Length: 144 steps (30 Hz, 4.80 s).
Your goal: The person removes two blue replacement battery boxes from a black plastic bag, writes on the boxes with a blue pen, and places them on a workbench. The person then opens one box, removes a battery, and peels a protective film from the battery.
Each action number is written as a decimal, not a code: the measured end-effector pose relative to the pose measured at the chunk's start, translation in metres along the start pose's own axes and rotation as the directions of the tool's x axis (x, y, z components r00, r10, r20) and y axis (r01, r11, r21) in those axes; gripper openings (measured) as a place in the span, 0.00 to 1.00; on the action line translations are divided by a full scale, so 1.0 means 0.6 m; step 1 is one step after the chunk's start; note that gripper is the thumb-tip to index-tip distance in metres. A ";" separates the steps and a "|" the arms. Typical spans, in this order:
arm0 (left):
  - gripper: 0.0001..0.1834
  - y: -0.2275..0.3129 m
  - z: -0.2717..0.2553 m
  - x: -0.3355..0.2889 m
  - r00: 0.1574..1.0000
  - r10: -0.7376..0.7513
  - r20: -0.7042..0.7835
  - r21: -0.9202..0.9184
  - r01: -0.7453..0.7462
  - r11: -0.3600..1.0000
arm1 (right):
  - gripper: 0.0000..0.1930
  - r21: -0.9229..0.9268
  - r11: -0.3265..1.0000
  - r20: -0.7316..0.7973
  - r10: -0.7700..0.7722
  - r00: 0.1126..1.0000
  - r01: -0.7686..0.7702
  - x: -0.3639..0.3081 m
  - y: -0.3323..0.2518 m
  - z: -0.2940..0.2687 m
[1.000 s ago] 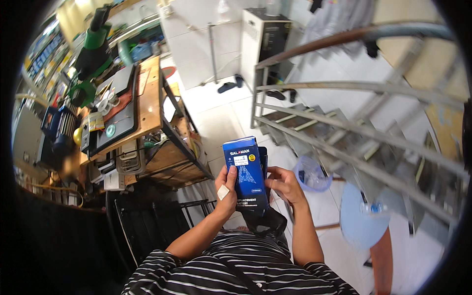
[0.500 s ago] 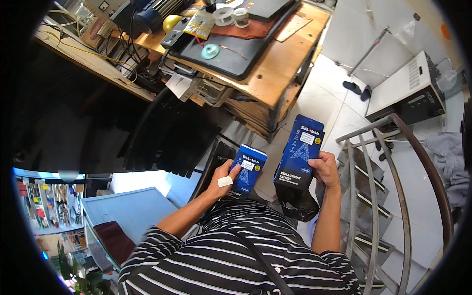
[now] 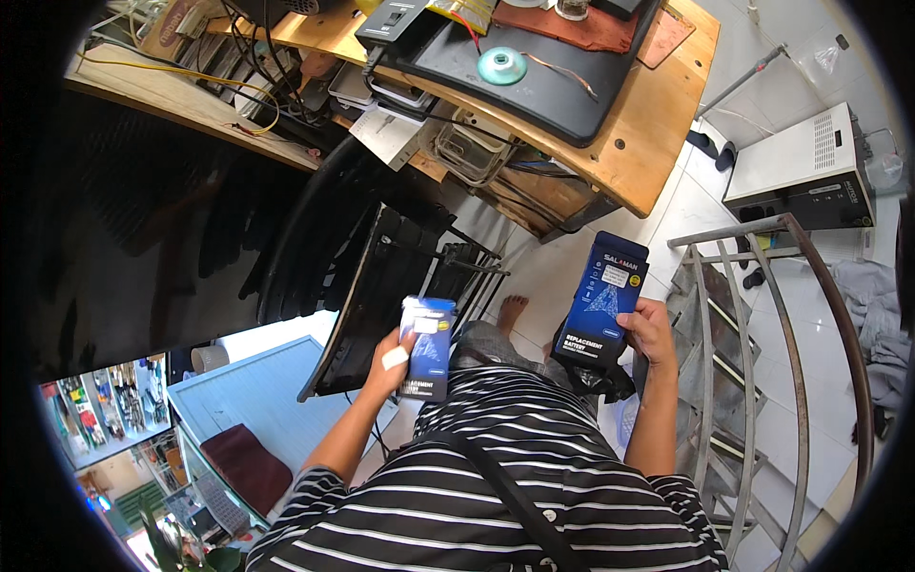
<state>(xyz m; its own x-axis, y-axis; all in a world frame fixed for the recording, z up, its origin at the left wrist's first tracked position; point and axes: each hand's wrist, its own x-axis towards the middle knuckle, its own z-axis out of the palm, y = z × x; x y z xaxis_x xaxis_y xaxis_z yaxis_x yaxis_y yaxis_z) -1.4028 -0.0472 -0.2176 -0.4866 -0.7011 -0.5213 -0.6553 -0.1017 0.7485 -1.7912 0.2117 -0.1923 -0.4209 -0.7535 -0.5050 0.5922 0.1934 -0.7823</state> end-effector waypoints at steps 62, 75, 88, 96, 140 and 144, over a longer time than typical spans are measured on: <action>0.13 0.081 0.096 0.006 0.934 0.355 0.041 -0.197 -0.340 0.919 | 0.15 -0.004 0.958 -0.274 -0.278 0.921 0.288 -0.102 0.018 -0.116; 0.15 0.594 0.451 0.174 0.786 0.501 0.362 -0.629 -0.191 0.754 | 0.14 -0.164 0.956 -0.346 -0.287 0.893 0.244 0.050 -0.301 -0.315; 0.47 0.776 0.650 0.375 0.690 0.428 0.584 -0.811 0.471 0.348 | 0.12 -0.193 0.952 -0.159 -0.269 0.950 0.238 0.392 -0.531 -0.600; 0.55 0.866 0.712 0.436 0.764 0.579 0.286 -0.955 0.178 0.237 | 0.15 -0.741 0.657 0.307 0.147 0.940 0.139 0.637 -0.663 -0.588; 0.60 0.950 0.784 0.622 0.403 -0.430 -0.808 -0.589 -0.585 0.558 | 0.19 -0.155 -0.086 0.442 0.885 0.147 0.984 1.169 -0.775 -0.267; 0.57 0.941 0.798 0.610 0.426 -0.441 -0.790 -0.612 -0.592 0.524 | 0.17 0.044 -0.138 0.393 0.913 0.110 0.989 1.127 -0.725 -0.255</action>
<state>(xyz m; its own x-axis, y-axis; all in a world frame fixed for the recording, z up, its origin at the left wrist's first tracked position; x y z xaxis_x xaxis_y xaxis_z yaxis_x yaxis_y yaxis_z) -2.2275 -0.0234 -0.1819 0.5383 -0.8113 -0.2282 0.2979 -0.0701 0.9520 -2.4386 -0.2861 -0.2493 0.7643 -0.1531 -0.6264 -0.4682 -0.7997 -0.3758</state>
